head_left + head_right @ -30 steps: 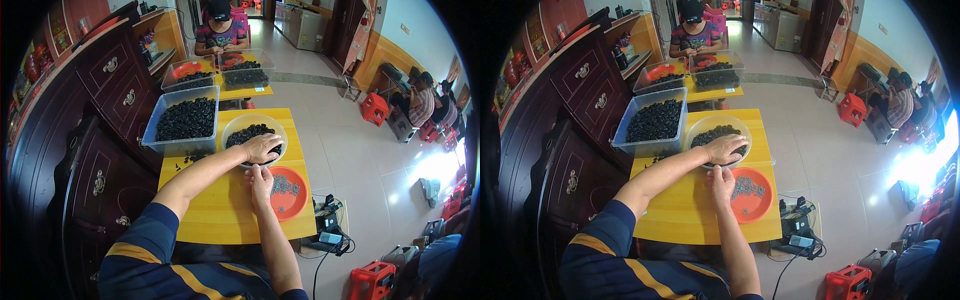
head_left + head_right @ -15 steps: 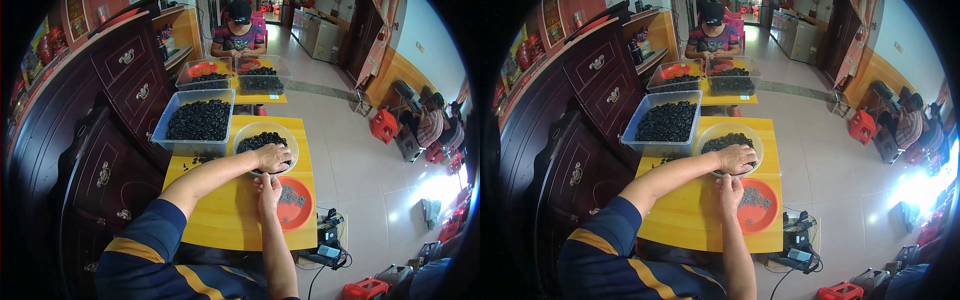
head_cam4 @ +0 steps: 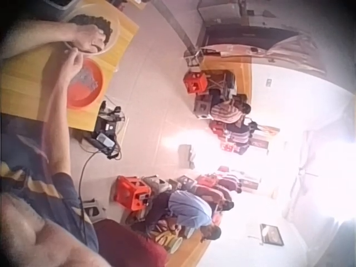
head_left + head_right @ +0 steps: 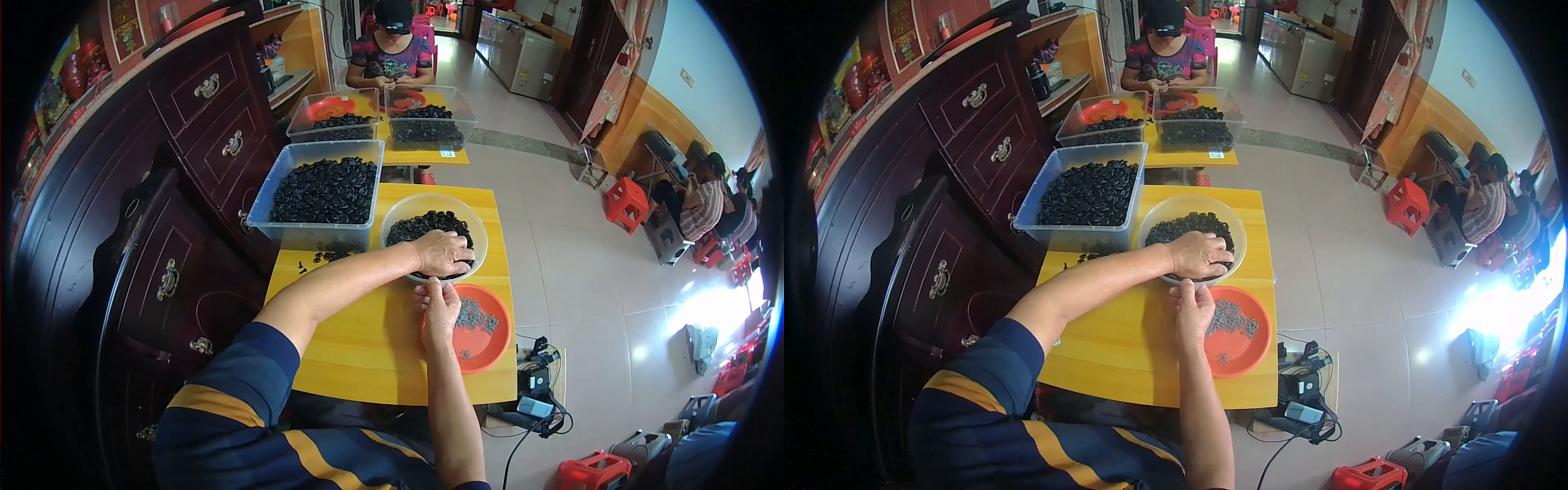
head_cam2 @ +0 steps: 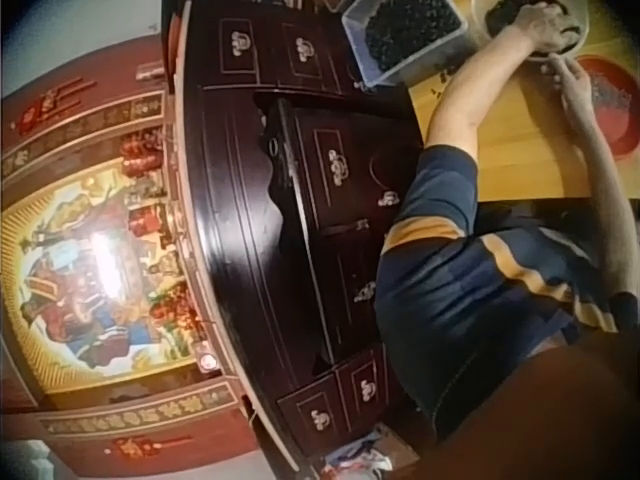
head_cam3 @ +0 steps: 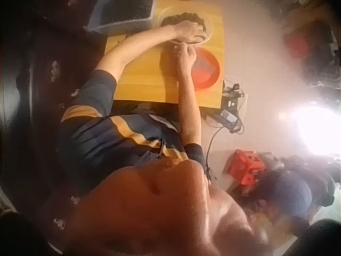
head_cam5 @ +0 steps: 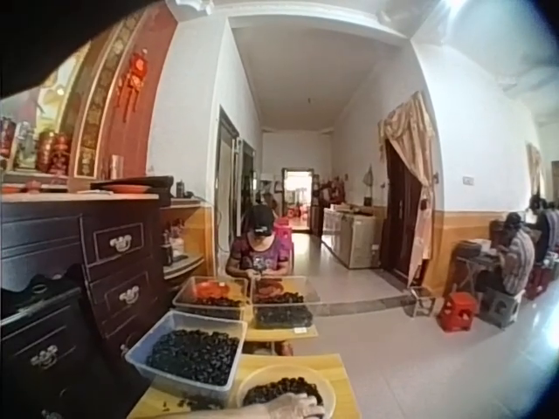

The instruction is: The person assembles small black plastic components by hand at a table.

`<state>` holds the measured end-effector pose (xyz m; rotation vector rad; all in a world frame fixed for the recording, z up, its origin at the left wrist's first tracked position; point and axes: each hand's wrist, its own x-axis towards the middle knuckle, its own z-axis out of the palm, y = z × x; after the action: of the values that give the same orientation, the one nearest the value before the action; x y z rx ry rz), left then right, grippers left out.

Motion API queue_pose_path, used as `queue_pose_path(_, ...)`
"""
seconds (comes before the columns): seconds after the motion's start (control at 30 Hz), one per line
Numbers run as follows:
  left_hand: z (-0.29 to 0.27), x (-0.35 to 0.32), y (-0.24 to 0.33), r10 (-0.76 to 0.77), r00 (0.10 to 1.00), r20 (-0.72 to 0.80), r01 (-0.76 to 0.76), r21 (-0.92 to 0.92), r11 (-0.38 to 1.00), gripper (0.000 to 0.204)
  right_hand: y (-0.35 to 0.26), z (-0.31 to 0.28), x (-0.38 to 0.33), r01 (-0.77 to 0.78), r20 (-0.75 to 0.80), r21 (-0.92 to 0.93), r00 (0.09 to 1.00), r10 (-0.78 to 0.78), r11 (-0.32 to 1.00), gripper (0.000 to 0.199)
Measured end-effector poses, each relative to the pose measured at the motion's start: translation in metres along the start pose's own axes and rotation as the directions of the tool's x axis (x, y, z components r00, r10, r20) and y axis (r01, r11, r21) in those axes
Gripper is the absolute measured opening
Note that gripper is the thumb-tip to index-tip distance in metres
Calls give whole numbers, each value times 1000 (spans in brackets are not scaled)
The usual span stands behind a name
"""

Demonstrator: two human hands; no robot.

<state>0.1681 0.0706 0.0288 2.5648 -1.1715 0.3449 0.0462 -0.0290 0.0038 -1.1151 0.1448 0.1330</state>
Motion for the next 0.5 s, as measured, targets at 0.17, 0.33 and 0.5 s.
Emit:
queue_pose_path(0.17,-3,1,0,-31,999,41,30,17,999,25,-5,2,-4,-39,-5,-6,999,39,999,23)
queue_pose_path(0.33,-6,3,1,-36,998,58,35,20,999,25,0,-1,-3,-27,-14,-20,1000,27,999,24)
queue_pose_path(0.5,-6,3,-4,-54,999,0,54,26,998,28,2,0,-2,2,0,-12,1000,-2,1000,22)
